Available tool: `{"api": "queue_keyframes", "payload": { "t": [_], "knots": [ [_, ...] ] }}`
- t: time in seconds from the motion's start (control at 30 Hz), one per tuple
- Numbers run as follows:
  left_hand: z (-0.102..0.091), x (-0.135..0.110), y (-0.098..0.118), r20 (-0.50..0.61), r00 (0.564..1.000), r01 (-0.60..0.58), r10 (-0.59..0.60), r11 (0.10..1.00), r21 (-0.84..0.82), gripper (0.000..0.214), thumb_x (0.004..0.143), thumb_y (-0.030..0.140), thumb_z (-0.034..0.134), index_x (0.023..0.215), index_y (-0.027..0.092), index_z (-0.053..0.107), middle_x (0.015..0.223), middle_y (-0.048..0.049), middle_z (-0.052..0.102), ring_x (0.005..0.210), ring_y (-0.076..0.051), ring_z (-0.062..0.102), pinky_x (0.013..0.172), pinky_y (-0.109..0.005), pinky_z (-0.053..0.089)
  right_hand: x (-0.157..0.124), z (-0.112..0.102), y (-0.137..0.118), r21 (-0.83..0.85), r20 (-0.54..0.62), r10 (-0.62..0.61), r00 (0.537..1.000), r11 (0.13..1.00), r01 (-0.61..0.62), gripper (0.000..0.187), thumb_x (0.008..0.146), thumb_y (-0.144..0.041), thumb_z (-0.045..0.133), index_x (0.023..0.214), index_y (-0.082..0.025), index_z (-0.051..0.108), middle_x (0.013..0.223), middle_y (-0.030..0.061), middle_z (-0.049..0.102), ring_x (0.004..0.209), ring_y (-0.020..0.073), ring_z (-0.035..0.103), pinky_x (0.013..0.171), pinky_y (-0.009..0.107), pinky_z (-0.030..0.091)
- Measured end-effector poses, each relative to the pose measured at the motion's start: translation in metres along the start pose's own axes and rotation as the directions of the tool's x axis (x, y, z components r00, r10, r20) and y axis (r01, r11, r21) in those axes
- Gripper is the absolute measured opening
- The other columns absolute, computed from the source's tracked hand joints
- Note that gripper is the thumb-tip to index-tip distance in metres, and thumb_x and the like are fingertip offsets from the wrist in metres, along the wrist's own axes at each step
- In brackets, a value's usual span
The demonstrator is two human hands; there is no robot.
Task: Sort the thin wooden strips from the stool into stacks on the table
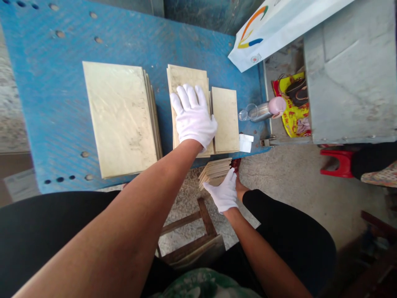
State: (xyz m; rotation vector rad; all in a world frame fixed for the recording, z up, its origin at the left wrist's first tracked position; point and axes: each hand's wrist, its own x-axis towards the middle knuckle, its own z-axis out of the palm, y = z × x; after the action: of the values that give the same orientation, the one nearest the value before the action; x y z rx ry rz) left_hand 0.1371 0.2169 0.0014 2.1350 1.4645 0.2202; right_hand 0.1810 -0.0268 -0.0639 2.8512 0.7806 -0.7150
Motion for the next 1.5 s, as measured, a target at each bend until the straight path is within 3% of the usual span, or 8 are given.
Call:
{"api": "queue_keyframes", "payload": {
  "t": [0.17,0.33,0.7,0.9,1.1,1.27,1.37,1.5],
  "knots": [
    [0.002,0.000,-0.001,-0.022,1.000,0.006,-0.005,1.000,0.023,0.087,0.083,0.038,0.050,0.158,0.008,0.017,0.166,-0.0162,0.014,0.152,-0.042,-0.006,0.120,-0.064,-0.008,0.007,0.025,-0.007,0.034,-0.152,0.056,0.987,0.998,-0.052,0.137,0.059,-0.064,0.080,0.156,0.000,0.008,0.155,0.0324,0.024,0.140,0.0419,0.036,0.110,0.046,0.038],
    [0.002,0.000,0.000,-0.005,1.000,0.006,-0.006,1.000,0.029,0.088,0.082,0.038,0.051,0.157,0.007,0.017,0.166,-0.0167,0.014,0.152,-0.043,-0.006,0.120,-0.063,-0.008,0.011,0.039,-0.003,0.091,-0.288,-0.001,0.958,0.995,0.029,0.136,0.057,-0.058,0.084,0.155,0.001,0.011,0.150,0.0312,0.031,0.139,0.0398,0.035,0.111,0.044,0.037],
    [0.003,0.000,0.000,-0.030,1.000,-0.006,0.009,0.993,0.118,0.088,0.084,0.042,0.049,0.157,0.006,0.017,0.164,-0.0193,0.018,0.152,-0.043,0.001,0.121,-0.060,-0.004,0.010,0.022,0.006,0.168,-0.304,-0.016,0.952,0.983,0.070,0.123,0.053,-0.054,0.085,0.152,-0.005,0.031,0.137,0.0264,0.045,0.126,0.0395,0.048,0.103,0.048,0.044],
    [0.006,0.001,-0.002,-0.066,0.998,-0.015,0.021,0.996,0.092,0.089,0.083,0.041,0.050,0.155,0.002,0.018,0.164,-0.0226,0.017,0.152,-0.042,0.002,0.121,-0.057,-0.006,0.002,-0.037,-0.004,0.139,-0.310,0.009,0.951,0.990,0.036,0.108,0.058,-0.056,0.080,0.149,-0.013,0.041,0.137,0.0221,0.047,0.118,0.0370,0.056,0.096,0.047,0.049],
    [0.009,0.001,-0.004,-0.105,0.994,-0.021,0.022,1.000,0.011,0.088,0.081,0.039,0.049,0.156,0.006,0.019,0.165,-0.0193,0.017,0.152,-0.041,0.000,0.121,-0.055,-0.011,0.017,-0.138,-0.036,0.065,-0.358,-0.056,0.932,0.994,0.085,0.101,0.059,-0.065,0.077,0.144,-0.017,0.050,0.134,0.0200,0.054,0.124,0.0369,0.055,0.101,0.047,0.048],
    [0.009,0.002,-0.004,-0.103,0.994,-0.021,0.020,1.000,-0.014,0.088,0.080,0.038,0.049,0.156,0.003,0.020,0.165,-0.0214,0.016,0.152,-0.041,0.000,0.121,-0.055,-0.011,0.060,-0.216,-0.074,-0.013,-0.214,-0.206,0.955,0.978,0.208,0.087,0.059,-0.073,0.073,0.128,-0.019,0.063,0.116,0.0158,0.066,0.108,0.0342,0.064,0.094,0.050,0.051],
    [0.008,0.002,-0.004,-0.103,0.994,-0.021,0.019,0.999,-0.026,0.087,0.080,0.037,0.049,0.156,0.003,0.021,0.165,-0.0206,0.017,0.152,-0.041,0.001,0.121,-0.054,-0.010,0.092,-0.239,-0.100,-0.033,-0.123,-0.290,0.949,0.957,0.288,0.073,0.060,-0.076,0.071,0.103,-0.017,0.072,0.094,0.0132,0.071,0.091,0.0310,0.067,0.085,0.050,0.053],
    [0.006,0.001,-0.005,-0.103,0.994,-0.024,0.021,0.999,-0.027,0.086,0.081,0.036,0.048,0.156,0.002,0.021,0.165,-0.0217,0.016,0.152,-0.041,0.001,0.121,-0.054,-0.010,0.134,-0.235,-0.131,-0.078,-0.099,-0.282,0.954,0.958,0.275,0.066,0.060,-0.076,0.073,0.078,-0.012,0.073,0.074,0.0114,0.069,0.075,0.0260,0.068,0.073,0.043,0.054]
  ]
}}
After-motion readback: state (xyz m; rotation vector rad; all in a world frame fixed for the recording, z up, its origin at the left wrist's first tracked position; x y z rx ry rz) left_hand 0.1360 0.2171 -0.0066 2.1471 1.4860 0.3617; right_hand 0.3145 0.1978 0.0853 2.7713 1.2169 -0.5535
